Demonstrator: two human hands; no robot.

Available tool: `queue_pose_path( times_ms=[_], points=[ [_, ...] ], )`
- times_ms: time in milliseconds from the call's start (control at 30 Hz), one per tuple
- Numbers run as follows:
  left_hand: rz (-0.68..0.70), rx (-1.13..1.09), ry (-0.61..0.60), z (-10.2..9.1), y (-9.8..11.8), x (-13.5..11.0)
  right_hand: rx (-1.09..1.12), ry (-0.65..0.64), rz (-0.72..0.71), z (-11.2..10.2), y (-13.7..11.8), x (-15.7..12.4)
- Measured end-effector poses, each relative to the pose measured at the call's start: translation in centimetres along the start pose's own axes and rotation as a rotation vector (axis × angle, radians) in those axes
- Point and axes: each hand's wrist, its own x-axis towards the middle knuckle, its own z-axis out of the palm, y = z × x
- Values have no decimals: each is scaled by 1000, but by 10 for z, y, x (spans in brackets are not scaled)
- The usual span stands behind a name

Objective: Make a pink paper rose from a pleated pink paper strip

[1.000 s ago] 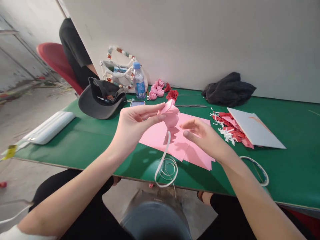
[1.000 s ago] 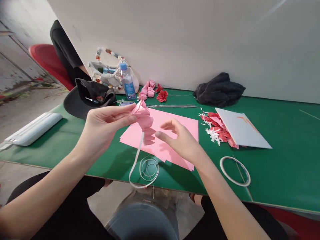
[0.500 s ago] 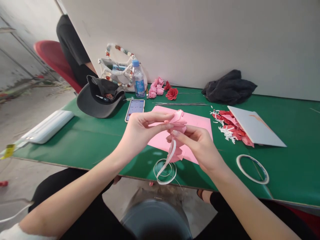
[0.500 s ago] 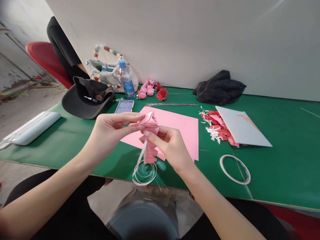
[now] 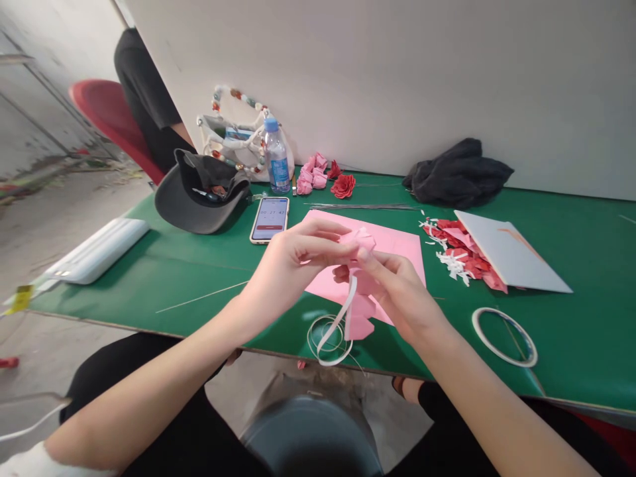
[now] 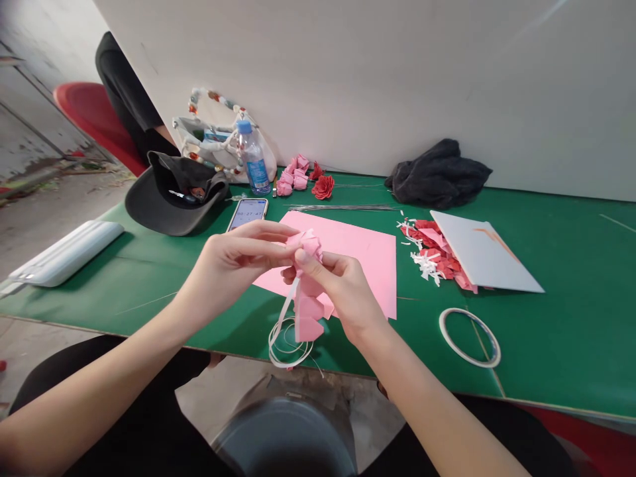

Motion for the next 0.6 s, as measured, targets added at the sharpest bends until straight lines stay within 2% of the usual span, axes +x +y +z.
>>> queue_pose_path(
  times_ms=[133,300,500,600],
  points=[
    [64,92,-32,3,-3,-4,49,13,37,-1,6,4],
    [-74,-3,17,-2,5,-3,45,-22,2,-2,8,6],
    [-223,-70,-122,-16,12,5,-91,-25,-67,-1,2,4],
    [-245,-67,-203,-17,9,4,-130,-39,-93,0,1,4]
  ],
)
